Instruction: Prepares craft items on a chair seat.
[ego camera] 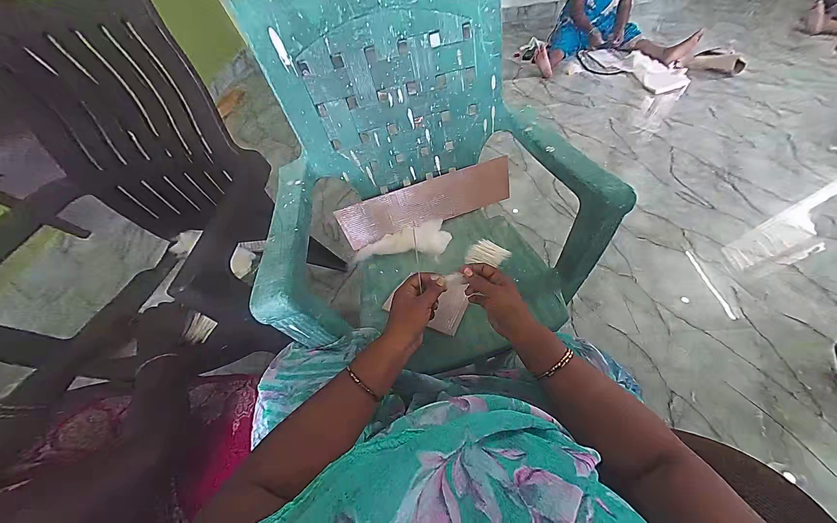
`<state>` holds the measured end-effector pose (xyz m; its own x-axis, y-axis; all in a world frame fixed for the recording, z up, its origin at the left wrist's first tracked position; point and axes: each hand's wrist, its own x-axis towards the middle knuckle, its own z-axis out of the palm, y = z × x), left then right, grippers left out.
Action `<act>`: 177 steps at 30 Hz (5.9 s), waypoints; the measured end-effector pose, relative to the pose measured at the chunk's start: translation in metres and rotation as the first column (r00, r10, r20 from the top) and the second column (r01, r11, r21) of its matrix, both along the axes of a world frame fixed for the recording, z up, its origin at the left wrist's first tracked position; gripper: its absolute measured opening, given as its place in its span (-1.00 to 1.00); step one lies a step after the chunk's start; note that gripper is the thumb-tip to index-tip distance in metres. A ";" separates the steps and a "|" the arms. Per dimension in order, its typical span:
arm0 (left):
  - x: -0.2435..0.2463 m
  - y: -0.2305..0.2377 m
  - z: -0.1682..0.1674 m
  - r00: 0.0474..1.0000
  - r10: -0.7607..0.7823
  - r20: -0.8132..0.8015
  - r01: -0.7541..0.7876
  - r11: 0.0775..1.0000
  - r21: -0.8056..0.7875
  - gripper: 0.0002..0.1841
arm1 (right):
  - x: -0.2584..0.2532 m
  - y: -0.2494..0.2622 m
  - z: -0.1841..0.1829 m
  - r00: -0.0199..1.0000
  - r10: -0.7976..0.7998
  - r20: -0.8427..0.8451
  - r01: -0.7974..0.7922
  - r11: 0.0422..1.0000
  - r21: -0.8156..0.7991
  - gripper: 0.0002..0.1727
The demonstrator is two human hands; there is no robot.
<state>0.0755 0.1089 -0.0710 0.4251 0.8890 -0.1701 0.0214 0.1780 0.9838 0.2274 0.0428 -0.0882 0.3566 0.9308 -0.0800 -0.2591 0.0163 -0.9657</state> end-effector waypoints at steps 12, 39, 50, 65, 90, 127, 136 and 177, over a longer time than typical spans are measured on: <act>-0.013 0.013 -0.020 0.999 -0.031 0.010 0.031 0.997 -0.070 -0.91 | -0.002 0.010 -0.007 0.986 0.084 0.143 -0.071 0.993 -0.097 -0.86; -0.054 0.044 -0.039 0.660 -0.238 -0.713 0.353 0.935 0.015 -0.58 | -0.014 0.048 -0.051 0.534 0.344 0.772 -0.127 0.936 -0.329 -0.80; -0.070 0.034 -0.035 0.583 -0.248 -0.774 0.451 0.891 0.055 -0.72 | -0.015 0.049 -0.062 0.386 0.249 0.888 0.024 0.960 -0.279 -0.58; -0.060 0.041 -0.043 0.534 -0.228 -0.814 0.443 0.896 0.040 -0.79 | -0.021 0.064 -0.053 -0.002 0.495 0.869 -0.312 0.825 -0.470 -0.39; -0.063 0.056 -0.043 0.539 -0.255 -0.803 0.461 0.887 0.027 -0.75 | -0.010 0.075 -0.059 -0.101 0.488 0.867 -0.404 0.777 -0.484 -0.26; -0.057 0.026 -0.029 0.387 -0.442 -0.809 0.648 0.755 -0.102 -0.69 | 0.024 -0.038 -0.019 -0.023 0.621 0.783 -0.349 0.729 -0.588 -0.28; -0.062 0.026 -0.027 0.451 -0.416 -0.790 0.645 0.764 -0.035 -0.70 | 0.013 -0.013 -0.035 -0.001 0.132 0.991 -0.200 0.971 -0.129 -0.69; -0.060 0.007 -0.039 0.094 -0.438 -0.894 0.825 0.537 -0.177 -0.42 | 0.111 -0.066 -0.034 0.695 0.381 0.611 0.392 0.512 -0.765 -0.13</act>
<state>0.0152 0.1162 -0.1103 0.6783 0.4139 -0.6071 0.6972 -0.6233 0.3540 0.3380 -0.0235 -0.1225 0.6605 0.5506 -0.5105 0.4093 -0.8340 -0.3700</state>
